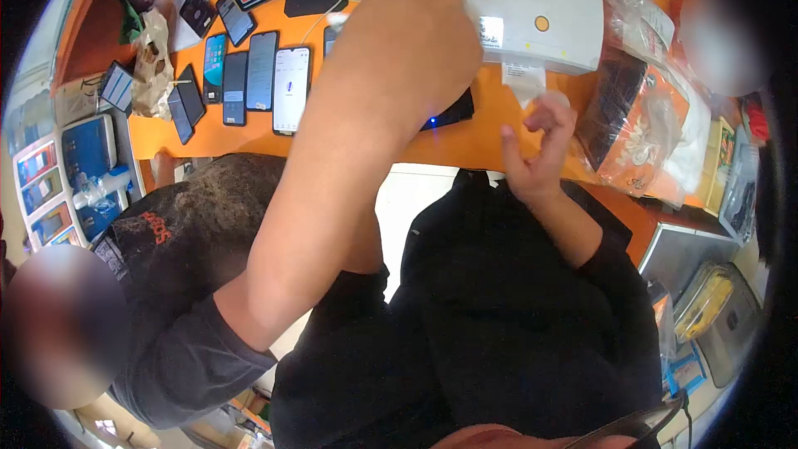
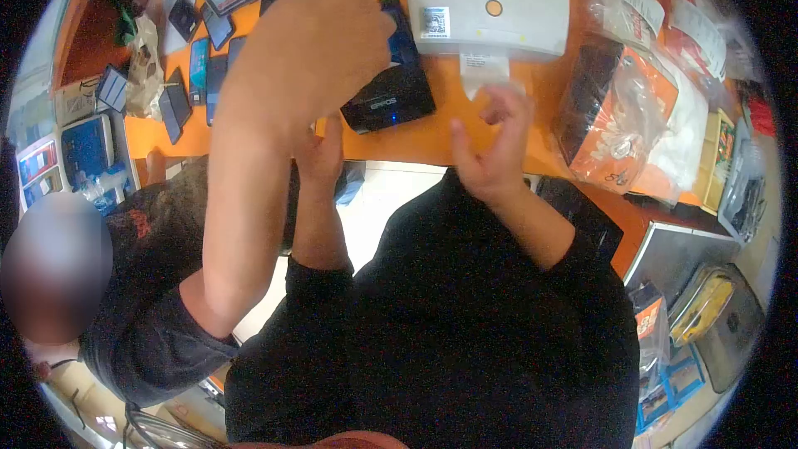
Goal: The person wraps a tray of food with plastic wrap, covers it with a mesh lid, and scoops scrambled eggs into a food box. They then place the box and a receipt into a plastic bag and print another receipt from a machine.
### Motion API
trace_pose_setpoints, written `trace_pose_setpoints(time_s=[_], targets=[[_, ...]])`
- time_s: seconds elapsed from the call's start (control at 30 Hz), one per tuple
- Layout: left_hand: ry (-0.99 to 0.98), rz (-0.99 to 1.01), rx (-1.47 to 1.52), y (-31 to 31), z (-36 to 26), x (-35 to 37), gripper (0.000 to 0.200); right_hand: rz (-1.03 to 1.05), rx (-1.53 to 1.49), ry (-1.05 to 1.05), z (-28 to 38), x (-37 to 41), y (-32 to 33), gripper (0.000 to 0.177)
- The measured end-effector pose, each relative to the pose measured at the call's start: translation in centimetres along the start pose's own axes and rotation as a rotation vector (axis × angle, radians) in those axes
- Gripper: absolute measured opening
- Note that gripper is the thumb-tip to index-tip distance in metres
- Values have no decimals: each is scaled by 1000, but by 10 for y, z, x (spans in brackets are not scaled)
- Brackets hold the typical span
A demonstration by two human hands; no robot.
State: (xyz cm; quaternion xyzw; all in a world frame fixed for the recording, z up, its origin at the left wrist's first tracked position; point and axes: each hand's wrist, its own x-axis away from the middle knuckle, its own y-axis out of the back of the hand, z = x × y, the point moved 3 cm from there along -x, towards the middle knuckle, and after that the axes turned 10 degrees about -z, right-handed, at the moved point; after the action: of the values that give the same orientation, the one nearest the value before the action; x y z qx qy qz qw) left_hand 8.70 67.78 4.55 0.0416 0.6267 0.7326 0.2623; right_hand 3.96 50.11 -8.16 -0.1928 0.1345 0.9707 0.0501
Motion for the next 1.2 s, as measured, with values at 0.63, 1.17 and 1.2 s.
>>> trace_pose_setpoints(time_s=[0.63, 1.17, 1.2], targets=[[943, -594, 886, -126, -37, 146, 92, 783, -397, 271, 89, 54, -82, 14], [600, -36, 2198, 41, -143, 40, 46, 485, -945, -675, 107, -13, 128, 89], [693, 136, 2116, 48, -159, 29, 37, 422, -928, -679, 110, -7, 147, 89]])
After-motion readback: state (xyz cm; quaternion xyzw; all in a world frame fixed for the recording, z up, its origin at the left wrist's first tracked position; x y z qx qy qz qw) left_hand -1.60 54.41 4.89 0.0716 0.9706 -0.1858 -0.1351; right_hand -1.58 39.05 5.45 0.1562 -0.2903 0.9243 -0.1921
